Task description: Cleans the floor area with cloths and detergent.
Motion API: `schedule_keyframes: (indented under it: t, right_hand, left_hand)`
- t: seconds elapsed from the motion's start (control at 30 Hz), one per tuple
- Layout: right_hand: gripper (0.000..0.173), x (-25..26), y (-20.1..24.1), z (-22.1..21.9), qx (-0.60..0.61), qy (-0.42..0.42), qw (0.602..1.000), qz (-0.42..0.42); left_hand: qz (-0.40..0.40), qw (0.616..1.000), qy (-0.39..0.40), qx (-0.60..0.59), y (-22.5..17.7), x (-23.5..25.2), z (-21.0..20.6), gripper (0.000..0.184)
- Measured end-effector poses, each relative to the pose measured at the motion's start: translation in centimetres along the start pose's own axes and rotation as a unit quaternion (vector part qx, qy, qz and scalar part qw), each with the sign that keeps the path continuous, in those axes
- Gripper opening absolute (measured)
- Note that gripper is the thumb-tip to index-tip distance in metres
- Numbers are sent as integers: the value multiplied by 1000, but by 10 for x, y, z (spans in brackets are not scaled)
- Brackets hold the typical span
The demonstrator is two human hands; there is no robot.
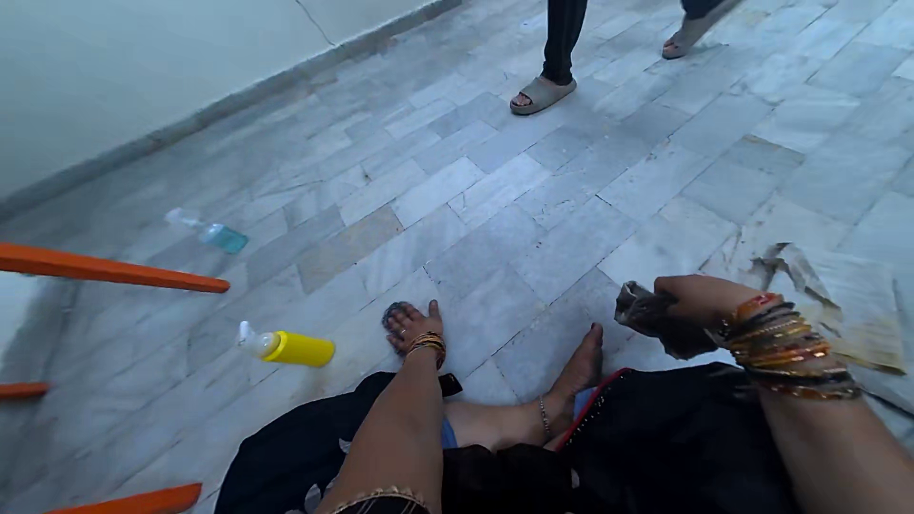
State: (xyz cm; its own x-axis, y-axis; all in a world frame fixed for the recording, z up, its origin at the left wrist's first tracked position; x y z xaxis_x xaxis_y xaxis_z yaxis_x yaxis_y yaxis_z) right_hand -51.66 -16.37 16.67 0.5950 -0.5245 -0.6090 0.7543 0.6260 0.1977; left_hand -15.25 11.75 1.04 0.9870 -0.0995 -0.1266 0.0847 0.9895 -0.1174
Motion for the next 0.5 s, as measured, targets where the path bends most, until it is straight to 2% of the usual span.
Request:
schedule_keyframes:
  t: [0.07,0.1,0.17,0.27,0.37,0.5]
  right_hand:
    - [24,1,-8,3,16,-12,1000,5]
    - [23,3,-9,6,22,-20,1000,8]
    - [21,5,-3,14,26,-35,999,16]
    - [20,8,13,19,15,-39,998,51]
    - [22,12,23,14,-8,-14,997,74]
    - [20,10,16,5,-16,6,998,62]
  left_hand:
    - [-2,1000,-10,8,1,5,-8,87]
    - [-32,999,-17,10,-4,0,-16,88]
    - [-145,989,-22,7,-24,-25,-34,91]
    - [-334,942,15,-19,-79,-99,-52,94]
    - [-466,878,107,-17,-131,-159,-55,92]
    - [-538,829,151,-1,-167,-155,-57,79]
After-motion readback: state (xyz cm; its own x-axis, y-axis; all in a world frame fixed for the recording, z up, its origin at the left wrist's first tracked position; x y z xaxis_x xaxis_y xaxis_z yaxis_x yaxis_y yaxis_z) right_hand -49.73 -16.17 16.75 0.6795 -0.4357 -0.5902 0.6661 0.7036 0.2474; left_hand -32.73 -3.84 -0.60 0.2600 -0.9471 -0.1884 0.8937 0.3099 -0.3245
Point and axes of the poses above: each hand's wrist, its own x-axis towards the middle knuckle, its own z-axis out of the back of the hand, y = z × x, the point moved 2 cm from there along x, towards the middle knuckle, and after that the axes turned 7 degrees about -y, right-handed, at the moved point
